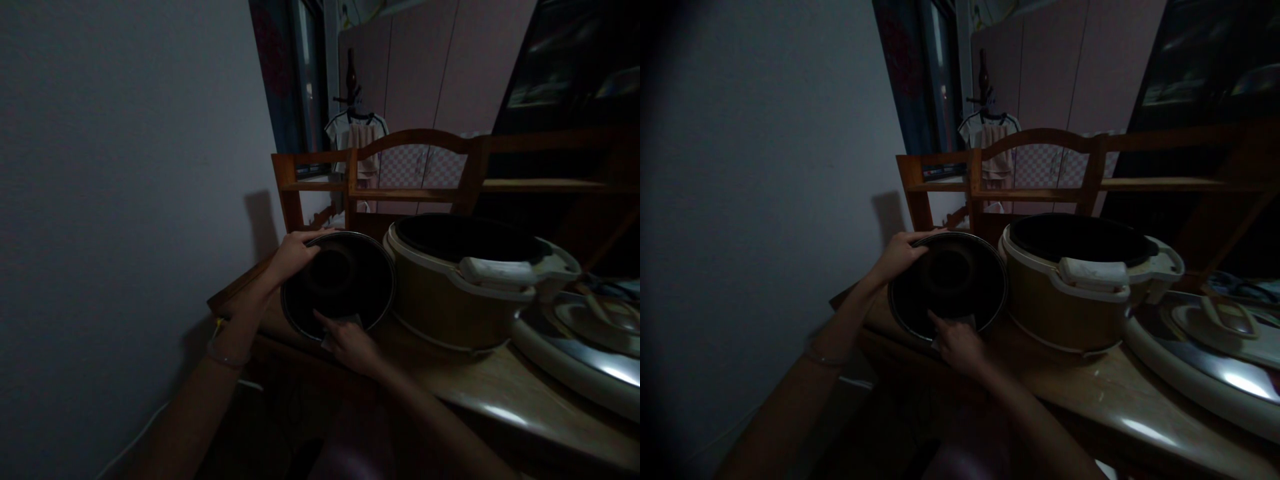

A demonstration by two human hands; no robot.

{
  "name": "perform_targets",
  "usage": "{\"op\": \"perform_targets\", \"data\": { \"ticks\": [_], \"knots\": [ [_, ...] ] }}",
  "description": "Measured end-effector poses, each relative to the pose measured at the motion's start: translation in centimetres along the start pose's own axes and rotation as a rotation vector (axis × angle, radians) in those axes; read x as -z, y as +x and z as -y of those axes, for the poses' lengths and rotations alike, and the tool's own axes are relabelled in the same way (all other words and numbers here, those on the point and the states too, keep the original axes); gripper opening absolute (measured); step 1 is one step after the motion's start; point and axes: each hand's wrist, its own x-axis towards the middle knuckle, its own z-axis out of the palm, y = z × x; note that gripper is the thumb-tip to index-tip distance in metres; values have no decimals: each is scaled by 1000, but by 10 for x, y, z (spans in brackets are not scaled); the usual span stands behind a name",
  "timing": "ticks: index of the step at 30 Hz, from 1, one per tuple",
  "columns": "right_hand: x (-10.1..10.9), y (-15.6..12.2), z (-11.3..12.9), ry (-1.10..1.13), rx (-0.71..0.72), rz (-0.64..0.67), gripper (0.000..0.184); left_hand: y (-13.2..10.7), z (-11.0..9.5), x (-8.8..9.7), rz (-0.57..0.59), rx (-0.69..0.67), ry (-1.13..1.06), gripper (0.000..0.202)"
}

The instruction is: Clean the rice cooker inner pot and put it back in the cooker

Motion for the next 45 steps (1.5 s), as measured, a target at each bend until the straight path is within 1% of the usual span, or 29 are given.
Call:
{"op": "perform_targets", "data": {
  "ticks": [5, 8, 10, 12, 14, 15, 16, 18, 21, 26, 28, 31, 33, 36, 39, 43, 45],
  "knots": [
    [-5, 0, -3, 104, 22, -37, 65, 1, 1, 0, -1, -4, -10, 48],
    [-3, 0, -2, 149, 74, -97, 70, 1, 2, 0, -4, -1, -5, 46],
    [2, -2, 1, 92, 58, -145, 76, 1, 2, 0, -3, 2, 0, 46],
    [7, -4, 5, -41, 5, -185, 72, 2, 2, 1, 3, 2, -2, 47],
    [10, -6, 8, -179, -68, -186, 54, 2, 2, 1, 13, 5, -7, 47],
    [10, -6, 9, -225, -106, -169, 43, 2, 2, 1, 15, 9, -10, 46],
    [10, -7, 9, -251, -142, -145, 37, 2, 2, 1, 15, 14, -11, 46],
    [8, -8, 8, -264, -194, -114, 40, 2, 2, 0, 10, 18, -13, 45],
    [4, -9, 6, -258, -198, -120, 45, 3, 3, 0, 2, 10, -10, 47],
    [6, -15, 6, -217, -141, -151, 44, 6, 8, 1, 1, 26, 6, 49],
    [6, -20, 3, -160, -43, -180, 42, 7, 9, 2, -1, 22, 17, 49],
    [3, -25, -7, -101, 139, -221, 49, 8, 11, 2, -5, 22, 28, 49],
    [0, -26, -13, -127, 189, -221, 45, 9, 13, 2, -10, 33, 19, 49],
    [-3, -23, -17, -179, 180, -209, 43, 10, 20, 5, -25, 62, 20, 49],
    [-1, -17, -15, -219, 157, -193, 41, 9, 28, 12, -12, 104, -20, 50],
    [7, -11, -11, -244, 158, -166, 40, 6, 34, 28, 98, 171, -147, 53],
    [12, -10, -12, -250, 159, -146, 41, 3, 35, 34, 130, 166, -180, 57]
  ]
}}
